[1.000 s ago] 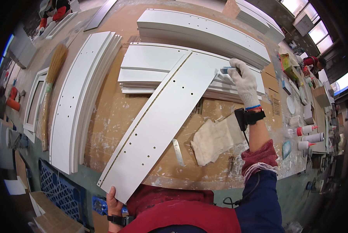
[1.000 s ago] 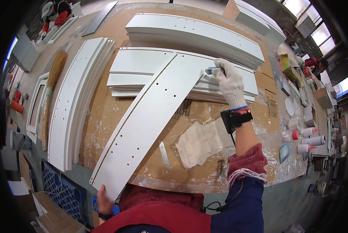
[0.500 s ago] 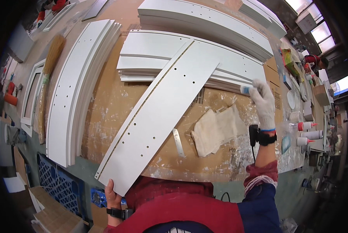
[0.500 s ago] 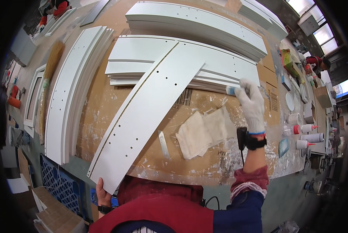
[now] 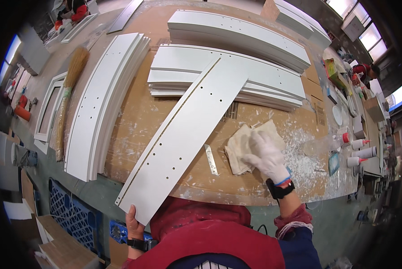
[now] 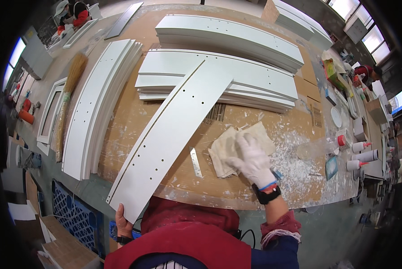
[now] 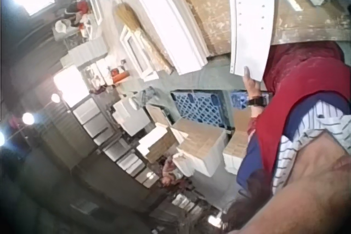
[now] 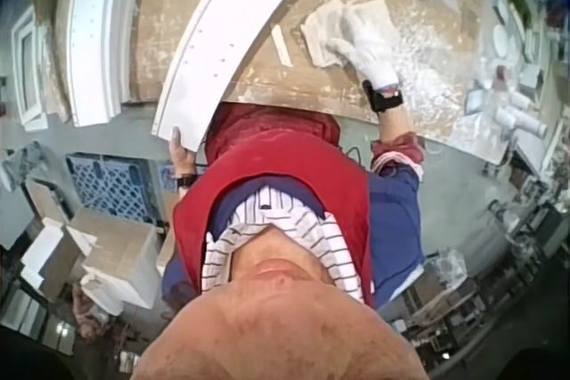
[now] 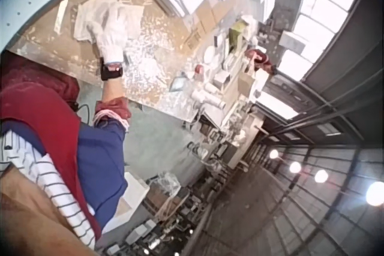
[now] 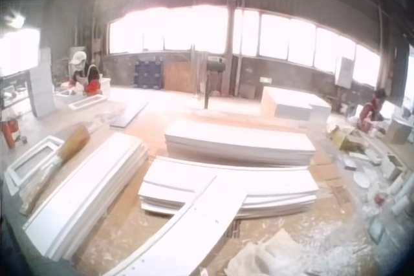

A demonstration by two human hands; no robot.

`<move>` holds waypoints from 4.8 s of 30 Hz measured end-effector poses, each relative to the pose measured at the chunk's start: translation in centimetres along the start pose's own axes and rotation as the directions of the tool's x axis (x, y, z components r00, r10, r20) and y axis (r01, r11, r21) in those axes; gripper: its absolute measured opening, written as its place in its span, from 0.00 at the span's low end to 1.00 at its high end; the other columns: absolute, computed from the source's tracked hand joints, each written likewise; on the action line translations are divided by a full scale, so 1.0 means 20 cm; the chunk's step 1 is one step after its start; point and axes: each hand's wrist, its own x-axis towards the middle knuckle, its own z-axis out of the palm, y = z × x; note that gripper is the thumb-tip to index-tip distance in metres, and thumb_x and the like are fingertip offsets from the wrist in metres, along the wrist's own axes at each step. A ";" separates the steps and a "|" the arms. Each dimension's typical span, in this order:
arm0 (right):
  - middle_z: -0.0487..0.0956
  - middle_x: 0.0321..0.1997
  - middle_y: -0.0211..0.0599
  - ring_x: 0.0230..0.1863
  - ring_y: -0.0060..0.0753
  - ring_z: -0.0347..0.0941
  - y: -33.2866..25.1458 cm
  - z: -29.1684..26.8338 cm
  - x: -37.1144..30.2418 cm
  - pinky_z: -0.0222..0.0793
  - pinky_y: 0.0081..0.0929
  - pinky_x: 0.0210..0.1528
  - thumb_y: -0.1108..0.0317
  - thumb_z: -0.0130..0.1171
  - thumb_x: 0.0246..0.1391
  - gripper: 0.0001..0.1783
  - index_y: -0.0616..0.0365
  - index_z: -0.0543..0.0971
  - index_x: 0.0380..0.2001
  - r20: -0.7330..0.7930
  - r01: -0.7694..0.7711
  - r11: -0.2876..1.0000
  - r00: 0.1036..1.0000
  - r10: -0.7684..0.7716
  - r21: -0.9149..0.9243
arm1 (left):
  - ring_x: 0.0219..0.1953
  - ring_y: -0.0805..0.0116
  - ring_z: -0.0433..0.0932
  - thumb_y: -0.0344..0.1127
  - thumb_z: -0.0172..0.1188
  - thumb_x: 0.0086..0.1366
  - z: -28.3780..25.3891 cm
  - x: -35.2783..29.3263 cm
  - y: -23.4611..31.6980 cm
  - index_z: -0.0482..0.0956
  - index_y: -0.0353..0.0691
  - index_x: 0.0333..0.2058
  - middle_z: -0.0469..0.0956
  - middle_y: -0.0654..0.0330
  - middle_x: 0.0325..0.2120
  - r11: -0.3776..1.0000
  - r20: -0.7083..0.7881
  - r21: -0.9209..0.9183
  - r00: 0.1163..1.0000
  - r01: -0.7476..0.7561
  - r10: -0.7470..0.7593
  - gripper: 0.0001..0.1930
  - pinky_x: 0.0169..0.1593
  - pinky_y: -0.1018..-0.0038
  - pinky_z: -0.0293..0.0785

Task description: The person wipes white wooden panels with a cloth and scrapes edges with a metal scraper. They handle each panel one at a time, flip it, and place it back on the workbench. The person repeats this process for multiple panels throughout the video.

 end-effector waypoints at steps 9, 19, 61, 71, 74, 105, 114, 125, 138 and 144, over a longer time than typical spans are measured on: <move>0.72 0.43 0.44 0.40 0.45 0.72 -0.14 0.09 0.15 0.69 0.41 0.39 0.53 0.56 0.48 0.27 0.51 0.69 0.50 0.304 0.033 0.998 0.953 -0.015 -0.053 | 0.50 0.59 0.72 0.35 0.55 0.62 0.05 -0.04 -0.04 0.62 0.35 0.56 0.70 0.55 0.50 0.999 0.008 0.030 0.999 -0.033 0.032 0.25 0.54 0.63 0.70; 0.75 0.29 0.38 0.32 0.37 0.75 -0.12 -0.28 0.58 0.74 0.31 0.31 0.62 0.55 0.50 0.09 0.47 0.77 0.35 -0.244 0.220 0.975 0.945 -0.216 -0.013 | 0.51 0.60 0.71 0.35 0.55 0.61 0.03 -0.05 -0.03 0.61 0.35 0.56 0.69 0.55 0.50 0.998 -0.027 0.060 0.999 -0.035 0.037 0.25 0.53 0.64 0.70; 0.72 0.32 0.54 0.36 0.57 0.69 0.36 -0.10 0.31 0.65 0.44 0.37 0.65 0.54 0.50 0.10 0.57 0.76 0.34 0.257 0.106 0.972 0.965 -0.049 -0.212 | 0.51 0.60 0.72 0.33 0.57 0.55 0.37 -0.33 0.30 0.59 0.31 0.57 0.69 0.50 0.50 0.973 0.209 -0.005 0.951 -0.230 0.226 0.31 0.54 0.69 0.69; 0.76 0.34 0.53 0.39 0.56 0.71 0.31 -0.03 0.22 0.65 0.44 0.41 0.63 0.54 0.48 0.14 0.60 0.78 0.36 0.273 0.087 0.985 0.961 -0.043 -0.152 | 0.49 0.62 0.74 0.35 0.54 0.62 0.40 -0.19 0.64 0.62 0.29 0.55 0.72 0.51 0.48 0.839 0.253 -0.092 0.802 -0.537 0.541 0.25 0.53 0.68 0.71; 0.76 0.35 0.53 0.40 0.56 0.70 0.27 -0.03 0.21 0.65 0.44 0.42 0.63 0.54 0.48 0.15 0.58 0.78 0.38 0.265 0.074 0.987 0.964 -0.034 -0.140 | 0.48 0.61 0.75 0.35 0.54 0.62 0.38 -0.02 0.78 0.63 0.27 0.53 0.72 0.51 0.48 0.786 0.250 -0.049 0.754 -0.616 0.607 0.24 0.53 0.68 0.71; 0.76 0.37 0.57 0.41 0.58 0.71 0.30 -0.04 0.20 0.66 0.43 0.44 0.65 0.55 0.45 0.17 0.61 0.77 0.39 0.228 0.016 0.999 0.973 -0.025 0.042 | 0.38 0.63 0.79 0.42 0.59 0.60 0.31 0.27 1.02 0.71 0.29 0.44 0.77 0.52 0.39 0.913 -0.020 0.179 0.926 -0.368 0.377 0.22 0.41 0.69 0.76; 0.76 0.37 0.56 0.41 0.58 0.71 0.31 -0.03 0.18 0.66 0.43 0.43 0.64 0.55 0.47 0.17 0.59 0.77 0.41 0.221 -0.002 0.999 0.975 -0.006 0.037 | 0.12 0.69 0.74 0.79 0.42 0.49 0.35 0.23 1.13 0.76 0.32 0.19 0.76 0.51 0.14 0.576 -0.198 0.816 0.914 -0.047 0.355 0.45 0.12 0.81 0.61; 0.76 0.43 0.54 0.47 0.53 0.71 0.42 -0.04 0.15 0.65 0.39 0.50 0.64 0.57 0.47 0.20 0.60 0.76 0.45 0.231 -0.077 0.993 0.971 0.055 0.085 | 0.10 0.67 0.74 0.75 0.36 0.55 0.33 0.19 1.26 0.71 0.33 0.10 0.76 0.50 0.13 0.281 -0.235 0.956 0.781 0.080 0.579 0.44 0.13 0.76 0.65; 0.73 0.47 0.48 0.48 0.50 0.69 0.09 -0.18 0.26 0.66 0.37 0.48 0.60 0.56 0.51 0.20 0.60 0.73 0.45 -0.187 0.247 0.945 0.939 -0.288 -0.214 | 0.62 0.56 0.56 0.69 0.37 0.62 0.08 0.42 1.22 0.64 0.34 0.55 0.62 0.46 0.57 0.651 -0.084 0.584 0.762 -0.485 0.642 0.41 0.56 0.57 0.59; 0.75 0.32 0.40 0.38 0.44 0.72 -1.09 0.06 0.39 0.69 0.34 0.40 0.56 0.50 0.54 0.13 0.52 0.77 0.30 0.273 0.509 0.707 0.681 -0.679 0.491 | 0.44 0.68 0.75 0.61 0.36 0.67 0.14 0.61 1.10 0.73 0.31 0.45 0.78 0.56 0.40 0.686 -0.045 0.185 0.691 -0.704 0.722 0.34 0.50 0.75 0.68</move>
